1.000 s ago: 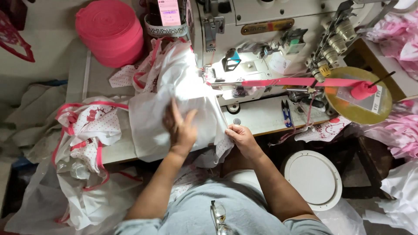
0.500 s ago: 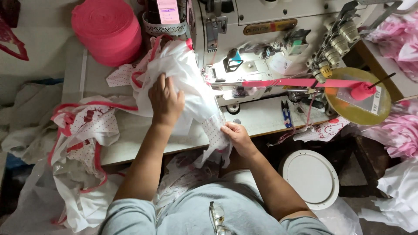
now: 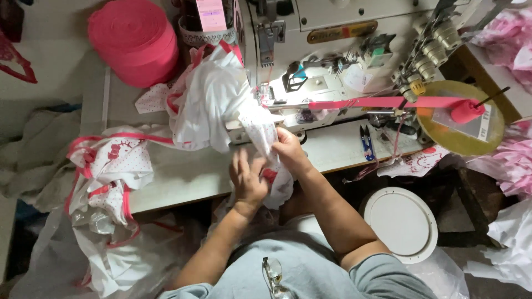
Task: The person is picking up, unfolding, and sorting white garments with pink trim on a workbench in a sewing factory.
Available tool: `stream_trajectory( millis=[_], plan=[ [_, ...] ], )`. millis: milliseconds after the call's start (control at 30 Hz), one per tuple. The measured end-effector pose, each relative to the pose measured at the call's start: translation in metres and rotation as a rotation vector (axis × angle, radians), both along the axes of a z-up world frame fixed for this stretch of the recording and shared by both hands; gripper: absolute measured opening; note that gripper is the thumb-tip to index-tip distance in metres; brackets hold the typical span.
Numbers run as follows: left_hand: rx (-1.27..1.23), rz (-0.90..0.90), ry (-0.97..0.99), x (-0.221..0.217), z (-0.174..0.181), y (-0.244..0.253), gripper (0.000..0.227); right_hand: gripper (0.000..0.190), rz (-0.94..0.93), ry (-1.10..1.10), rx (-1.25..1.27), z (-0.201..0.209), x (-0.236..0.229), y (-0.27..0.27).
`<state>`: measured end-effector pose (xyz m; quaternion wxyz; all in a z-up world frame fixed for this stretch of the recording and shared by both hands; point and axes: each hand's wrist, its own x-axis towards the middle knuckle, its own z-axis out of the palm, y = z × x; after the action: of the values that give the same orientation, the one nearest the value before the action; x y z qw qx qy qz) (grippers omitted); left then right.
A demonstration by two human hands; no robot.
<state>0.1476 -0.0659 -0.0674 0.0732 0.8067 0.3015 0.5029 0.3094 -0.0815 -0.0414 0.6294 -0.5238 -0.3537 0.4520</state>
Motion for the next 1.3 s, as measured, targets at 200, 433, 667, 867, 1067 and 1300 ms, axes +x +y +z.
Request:
stream_trajectory(
  millis=[200,433,667,867,1067,1300],
  plan=[
    [-0.665,-0.295,-0.112,-0.041,-0.035,-0.005,0.019,0.024,0.223,-0.888,-0.397,0.002,0.027,-0.079],
    [-0.689,-0.351,-0.009,-0.048,-0.031,-0.011,0.03,0.012,-0.473,-1.318,-0.322,-0.046,0.129,-0.076],
    [-0.608,-0.343,0.184,-0.049,-0.024,-0.027,0.053,0.034,0.041,-0.809,-0.319,0.029,-0.015,-0.015],
    [-0.54,-0.382,0.219,-0.062,-0.042,-0.013,0.045,0.032,-0.019,-1.08,-0.933,-0.03,0.107,-0.095],
    [-0.472,-0.369,0.309,-0.057,-0.057,-0.012,0.041,0.013,-0.376,-0.969,0.117,-0.013,0.077,-0.037],
    [-0.443,-0.209,0.385,-0.079,-0.036,-0.003,0.027,0.022,-0.073,-0.653,0.045,-0.064,0.023,-0.008]
  ],
)
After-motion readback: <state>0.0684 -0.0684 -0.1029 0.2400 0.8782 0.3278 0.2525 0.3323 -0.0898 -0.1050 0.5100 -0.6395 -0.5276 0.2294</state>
